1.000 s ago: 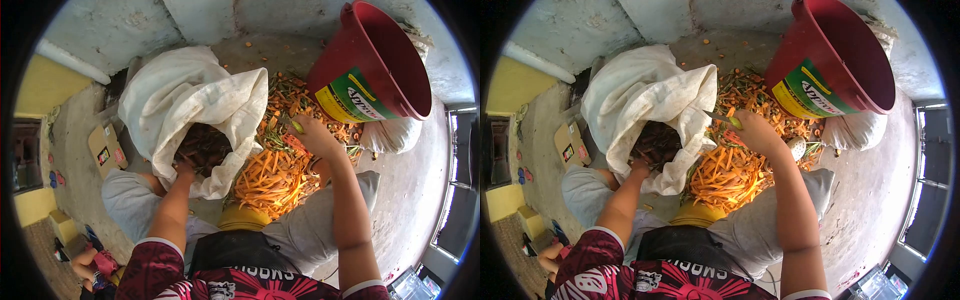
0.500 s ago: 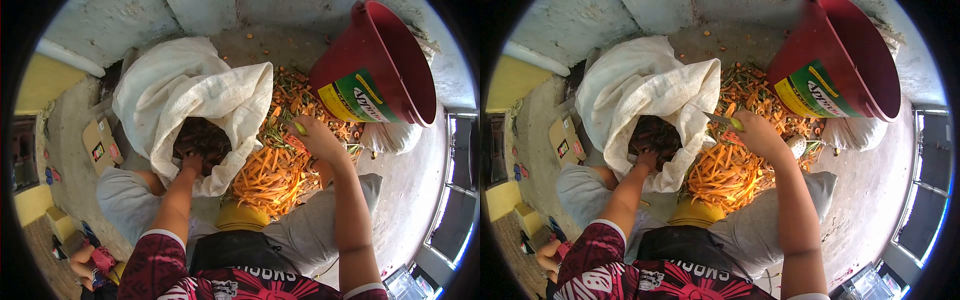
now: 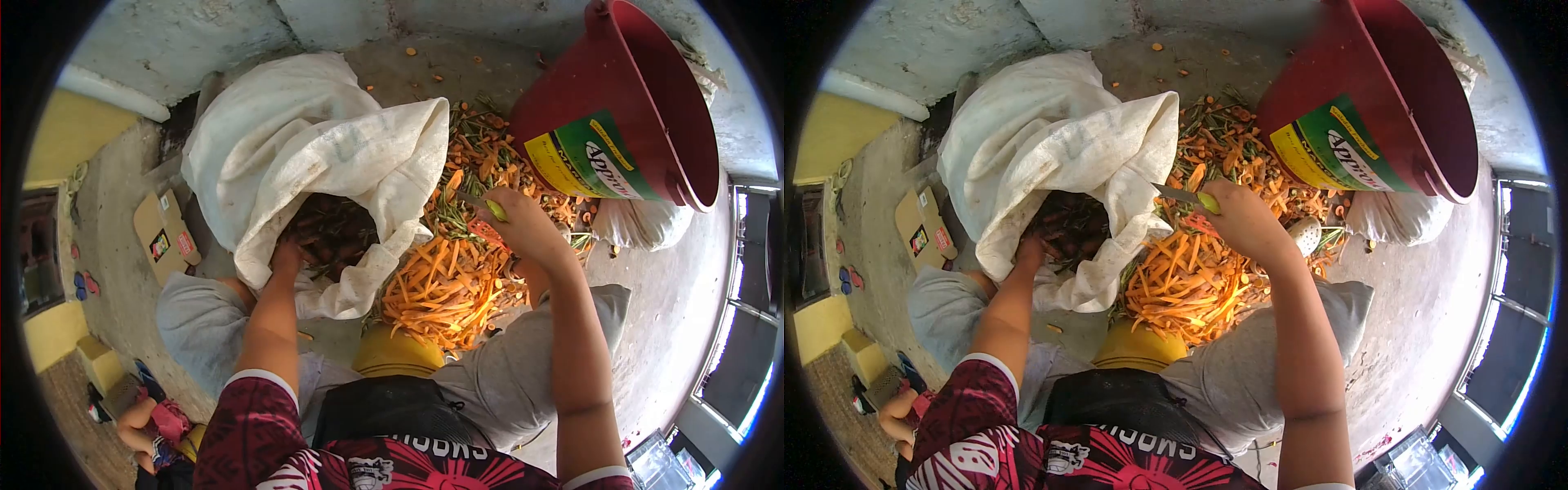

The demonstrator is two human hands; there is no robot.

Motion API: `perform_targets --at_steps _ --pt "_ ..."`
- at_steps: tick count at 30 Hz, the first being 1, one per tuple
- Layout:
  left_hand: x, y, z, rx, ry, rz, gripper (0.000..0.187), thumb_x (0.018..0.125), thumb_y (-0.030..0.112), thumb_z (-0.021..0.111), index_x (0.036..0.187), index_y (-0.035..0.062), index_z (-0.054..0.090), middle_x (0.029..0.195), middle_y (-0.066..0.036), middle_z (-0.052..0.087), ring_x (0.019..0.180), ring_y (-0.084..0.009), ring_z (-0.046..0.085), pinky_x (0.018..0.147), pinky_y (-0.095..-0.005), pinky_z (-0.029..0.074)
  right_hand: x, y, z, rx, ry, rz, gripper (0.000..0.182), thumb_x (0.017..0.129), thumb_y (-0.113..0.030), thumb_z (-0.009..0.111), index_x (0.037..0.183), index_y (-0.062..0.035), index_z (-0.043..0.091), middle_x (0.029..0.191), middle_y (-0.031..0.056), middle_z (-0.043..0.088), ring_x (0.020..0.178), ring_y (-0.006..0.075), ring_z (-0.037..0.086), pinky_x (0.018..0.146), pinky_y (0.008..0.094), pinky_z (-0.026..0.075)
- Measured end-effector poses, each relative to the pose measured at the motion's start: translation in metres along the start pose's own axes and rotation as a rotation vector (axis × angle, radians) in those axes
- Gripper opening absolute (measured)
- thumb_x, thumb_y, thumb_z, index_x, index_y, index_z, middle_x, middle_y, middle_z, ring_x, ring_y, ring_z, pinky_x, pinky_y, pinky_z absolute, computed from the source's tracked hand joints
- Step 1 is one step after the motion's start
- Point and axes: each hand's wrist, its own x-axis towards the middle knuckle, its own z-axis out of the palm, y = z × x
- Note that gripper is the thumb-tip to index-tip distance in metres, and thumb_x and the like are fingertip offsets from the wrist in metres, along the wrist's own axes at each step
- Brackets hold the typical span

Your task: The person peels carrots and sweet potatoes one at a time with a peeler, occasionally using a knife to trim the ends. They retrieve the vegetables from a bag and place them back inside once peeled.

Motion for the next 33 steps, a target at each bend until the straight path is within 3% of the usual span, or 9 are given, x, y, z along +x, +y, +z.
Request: perform_targets --at_steps 5,12,14,17,23,25,28,30,33 --pt "0.016 0.012 -0.004 -0.442 -0.233 -0.234 0.041 0.064 0.01 0.059 0.104 0.0042 0.05 0.096 -0.013 0.056 0.087 -0.0278 0.054 0.074 -0.0337 0.044 0.001 -0.005 0.0 0.014 -0.008 0.021 0.021 0.078 -0.02 0.052 0.083 0.0006 0.049 0.078 0.0181 0.053 0.073 0.0348 0.051 0.064 0.0396 0.039" --pt "0.012 0.002 0.01 -0.92 -0.213 -0.507 0.033 0.062 0.007 0.06 0.095 0.0028 0.057 0.085 -0.012 0.06 0.08 -0.0267 0.057 0.07 -0.0317 0.045 0.002 -0.009 -0.003 -0.037 -0.066 0.067 0.026 0.079 -0.022 0.05 0.092 -0.0001 0.052 0.085 0.018 0.054 0.08 0.0326 0.052 0.072 0.0374 0.04" --pt "0.005 0.005 0.012 -0.806 -0.151 -0.423 0.031 0.061 0.006 0.06 0.092 0.0024 0.059 0.082 -0.012 0.061 0.078 -0.0264 0.058 0.068 -0.0312 0.045 0.001 -0.01 -0.003 -0.029 -0.062 0.052 0.026 0.08 -0.023 0.05 0.092 -0.0003 0.052 0.084 0.0181 0.054 0.08 0.0327 0.052 0.071 0.0374 0.04" --pt "-0.012 0.039 -0.019 -0.366 0.036 -0.102 0.013 0.063 0.005 0.06 0.075 0.0032 0.063 0.073 -0.012 0.061 0.067 -0.0272 0.058 0.062 -0.032 0.045 -0.002 -0.011 -0.003 -0.021 -0.036 0.037 0.025 0.08 -0.023 0.05 0.089 0.0 0.051 0.082 0.0184 0.054 0.078 0.0332 0.052 0.069 0.0381 0.04" --pt "-0.051 0.123 -0.153 -0.396 0.138 0.379 0.015 0.068 0.005 0.055 0.082 0.0042 0.061 0.076 -0.015 0.059 0.071 -0.0291 0.056 0.064 -0.0316 0.045 -0.008 -0.012 -0.008 -0.019 -0.007 0.043 0.023 0.079 -0.022 0.051 0.084 0.0003 0.05 0.08 0.0187 0.054 0.074 0.0335 0.052 0.065 0.0388 0.039" --pt "-0.07 0.133 -0.209 -0.491 0.138 0.373 0.015 0.07 0.005 0.054 0.083 0.003 0.061 0.077 -0.014 0.06 0.073 -0.0252 0.058 0.066 -0.0302 0.045 -0.011 -0.015 -0.013 -0.02 -0.042 0.084 0.024 0.08 -0.023 0.05 0.084 0.0005 0.05 0.081 0.0186 0.054 0.074 0.0333 0.052 0.065 0.0386 0.039" --pt "-0.096 0.137 -0.289 -0.809 0.101 0.428 0.016 0.076 0.007 0.052 0.088 -0.0006 0.059 0.079 -0.01 0.062 0.075 -0.0167 0.058 0.071 -0.0281 0.045 -0.021 -0.009 -0.01 -0.01 0.083 -0.001 0.025 0.08 -0.023 0.049 0.085 0.0011 0.05 0.082 0.0186 0.055 0.074 0.033 0.052 0.065 0.0386 0.04" --pt "-0.12 0.132 -0.339 -1.015 0.195 0.485 0.022 0.08 0.012 0.051 0.096 -0.0014 0.056 0.082 -0.007 0.061 0.081 -0.0129 0.056 0.077 -0.0274 0.043 -0.027 -0.01 -0.013 -0.012 0.037 0.037 0.026 0.08 -0.023 0.048 0.088 0.0009 0.051 0.082 0.0191 0.055 0.077 0.0333 0.053 0.067 0.0387 0.04" --pt "-0.129 0.11 -0.38 -1.294 0.63 0.592 0.043 0.081 0.028 0.048 0.114 0.0012 0.042 0.108 -0.012 0.049 0.097 -0.0211 0.049 0.082 -0.0336 0.04 -0.033 0.001 -0.011 -0.085 0.055 0.041 0.03 0.08 -0.026 0.049 0.095 0.0003 0.05 0.085 0.0212 0.055 0.081 0.0339 0.052 0.069 0.0389 0.04"
